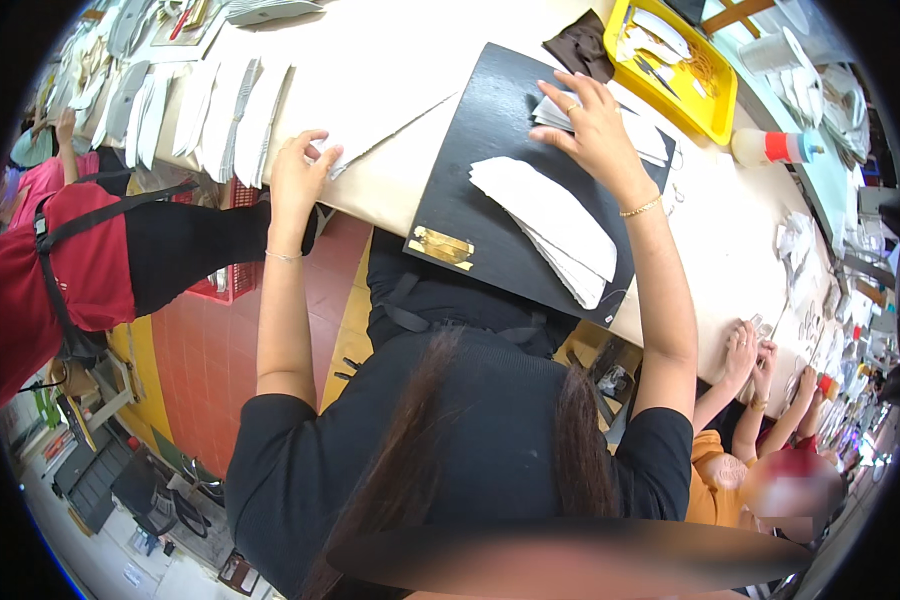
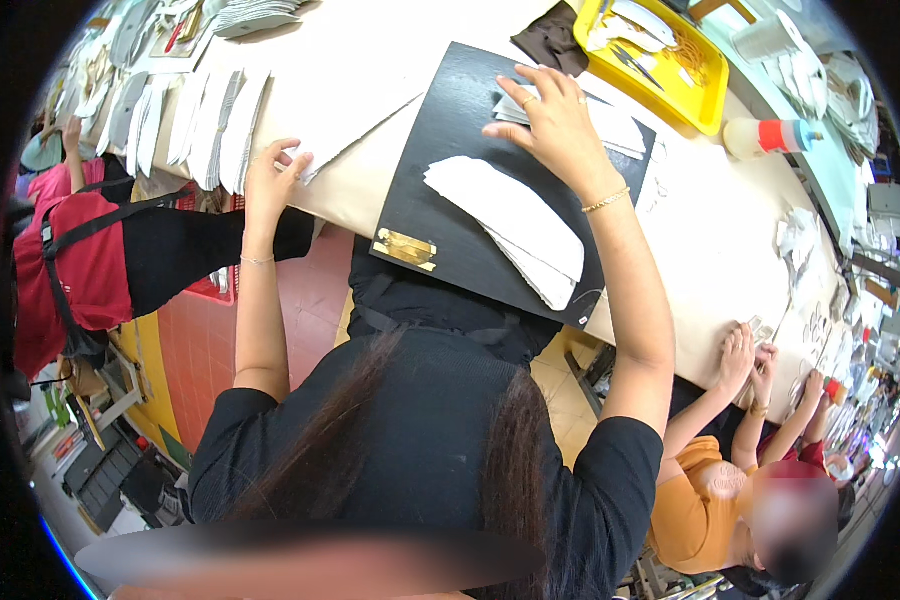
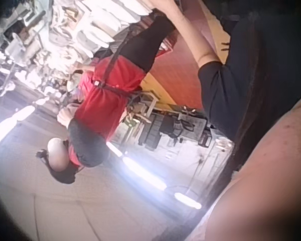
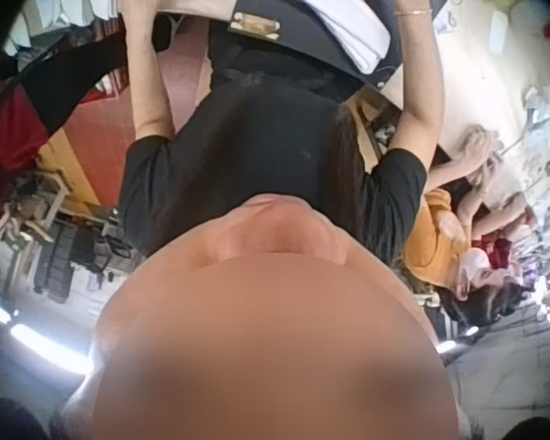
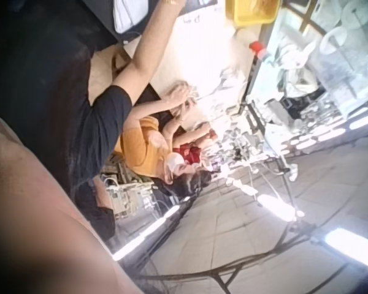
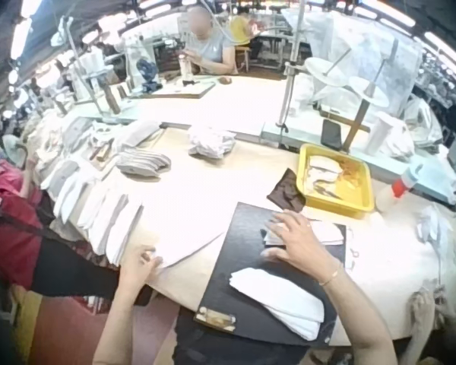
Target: The person repeatedly picks up small white fabric pieces from a table, folds them by hand, and places them into a growing stack. The person occasionally adjusts the stack and discards small offcuts into a nearby bin.
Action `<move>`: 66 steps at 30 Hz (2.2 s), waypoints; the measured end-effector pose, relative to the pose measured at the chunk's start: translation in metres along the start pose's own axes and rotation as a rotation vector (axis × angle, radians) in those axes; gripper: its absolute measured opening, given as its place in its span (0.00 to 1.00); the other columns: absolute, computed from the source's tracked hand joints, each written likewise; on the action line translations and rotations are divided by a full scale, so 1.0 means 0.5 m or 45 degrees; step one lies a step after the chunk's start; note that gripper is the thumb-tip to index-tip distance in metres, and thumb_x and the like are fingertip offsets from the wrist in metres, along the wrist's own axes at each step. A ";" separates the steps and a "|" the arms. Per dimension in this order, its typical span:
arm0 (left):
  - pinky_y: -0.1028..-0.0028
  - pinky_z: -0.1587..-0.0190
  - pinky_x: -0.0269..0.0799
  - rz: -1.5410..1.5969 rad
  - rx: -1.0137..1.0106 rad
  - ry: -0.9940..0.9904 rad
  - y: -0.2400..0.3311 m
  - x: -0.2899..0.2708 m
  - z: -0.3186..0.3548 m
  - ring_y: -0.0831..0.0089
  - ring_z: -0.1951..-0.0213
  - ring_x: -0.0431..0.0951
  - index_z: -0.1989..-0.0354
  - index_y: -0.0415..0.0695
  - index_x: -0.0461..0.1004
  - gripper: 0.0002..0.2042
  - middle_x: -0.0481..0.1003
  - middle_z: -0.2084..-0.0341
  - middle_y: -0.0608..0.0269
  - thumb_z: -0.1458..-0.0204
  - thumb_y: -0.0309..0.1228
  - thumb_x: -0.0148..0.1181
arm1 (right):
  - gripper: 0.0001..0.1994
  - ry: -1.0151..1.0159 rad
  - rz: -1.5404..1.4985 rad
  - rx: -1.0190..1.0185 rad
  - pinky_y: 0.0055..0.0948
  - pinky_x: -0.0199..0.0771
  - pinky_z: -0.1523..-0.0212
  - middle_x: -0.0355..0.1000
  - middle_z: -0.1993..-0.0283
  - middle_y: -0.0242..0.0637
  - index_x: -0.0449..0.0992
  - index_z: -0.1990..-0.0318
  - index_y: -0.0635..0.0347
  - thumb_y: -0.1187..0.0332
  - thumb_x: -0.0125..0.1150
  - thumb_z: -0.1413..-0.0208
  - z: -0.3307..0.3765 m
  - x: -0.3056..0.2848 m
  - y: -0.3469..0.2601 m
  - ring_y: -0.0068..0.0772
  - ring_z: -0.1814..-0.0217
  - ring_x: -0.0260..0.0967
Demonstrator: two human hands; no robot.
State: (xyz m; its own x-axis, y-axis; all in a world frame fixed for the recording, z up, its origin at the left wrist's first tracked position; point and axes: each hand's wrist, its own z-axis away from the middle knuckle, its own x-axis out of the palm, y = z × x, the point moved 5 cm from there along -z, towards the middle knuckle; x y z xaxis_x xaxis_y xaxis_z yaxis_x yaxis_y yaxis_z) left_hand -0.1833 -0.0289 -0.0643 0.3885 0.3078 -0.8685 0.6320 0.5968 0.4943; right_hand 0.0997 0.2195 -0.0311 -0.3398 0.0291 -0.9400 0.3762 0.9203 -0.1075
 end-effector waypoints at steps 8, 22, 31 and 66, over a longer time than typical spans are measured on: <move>0.75 0.60 0.70 0.641 0.178 -0.275 0.188 0.042 0.055 0.74 0.67 0.72 0.50 0.44 0.78 0.19 0.73 0.62 0.60 0.49 0.36 0.69 | 0.20 -0.057 -0.549 0.235 0.40 0.60 0.32 0.63 0.33 0.44 0.77 0.45 0.57 0.60 0.64 0.42 0.033 -0.066 -0.022 0.50 0.30 0.58; 0.63 0.61 0.72 0.421 0.741 -0.166 0.333 0.096 0.118 0.56 0.64 0.75 0.54 0.41 0.77 0.20 0.73 0.66 0.57 0.55 0.34 0.71 | 0.32 -0.261 -0.670 0.246 0.41 0.67 0.39 0.67 0.39 0.46 0.68 0.38 0.60 0.71 0.71 0.53 0.128 -0.089 -0.157 0.48 0.39 0.66; 0.75 0.64 0.73 0.954 0.391 -0.531 0.351 0.080 0.112 0.73 0.66 0.77 0.54 0.38 0.76 0.14 0.76 0.68 0.62 0.47 0.29 0.66 | 0.32 -0.145 -0.775 0.299 0.39 0.69 0.40 0.69 0.40 0.45 0.69 0.38 0.60 0.73 0.71 0.54 0.132 -0.125 -0.147 0.47 0.40 0.68; 0.74 0.62 0.67 1.433 1.070 -0.330 0.508 -0.053 0.151 0.69 0.67 0.73 0.66 0.40 0.72 0.05 0.73 0.68 0.58 0.40 0.27 0.55 | 0.10 0.988 -1.557 0.908 0.19 0.72 0.66 0.74 0.66 0.33 0.72 0.63 0.63 0.67 0.50 0.31 0.087 -0.276 -0.081 0.17 0.69 0.69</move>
State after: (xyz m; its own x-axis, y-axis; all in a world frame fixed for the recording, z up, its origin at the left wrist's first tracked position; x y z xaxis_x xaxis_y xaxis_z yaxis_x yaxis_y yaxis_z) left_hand 0.0175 0.0589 0.0871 0.9928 0.1182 -0.0198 0.0775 -0.5073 0.8583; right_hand 0.1690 0.1614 0.0889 -0.9707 -0.1644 0.1751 -0.2050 0.1867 -0.9608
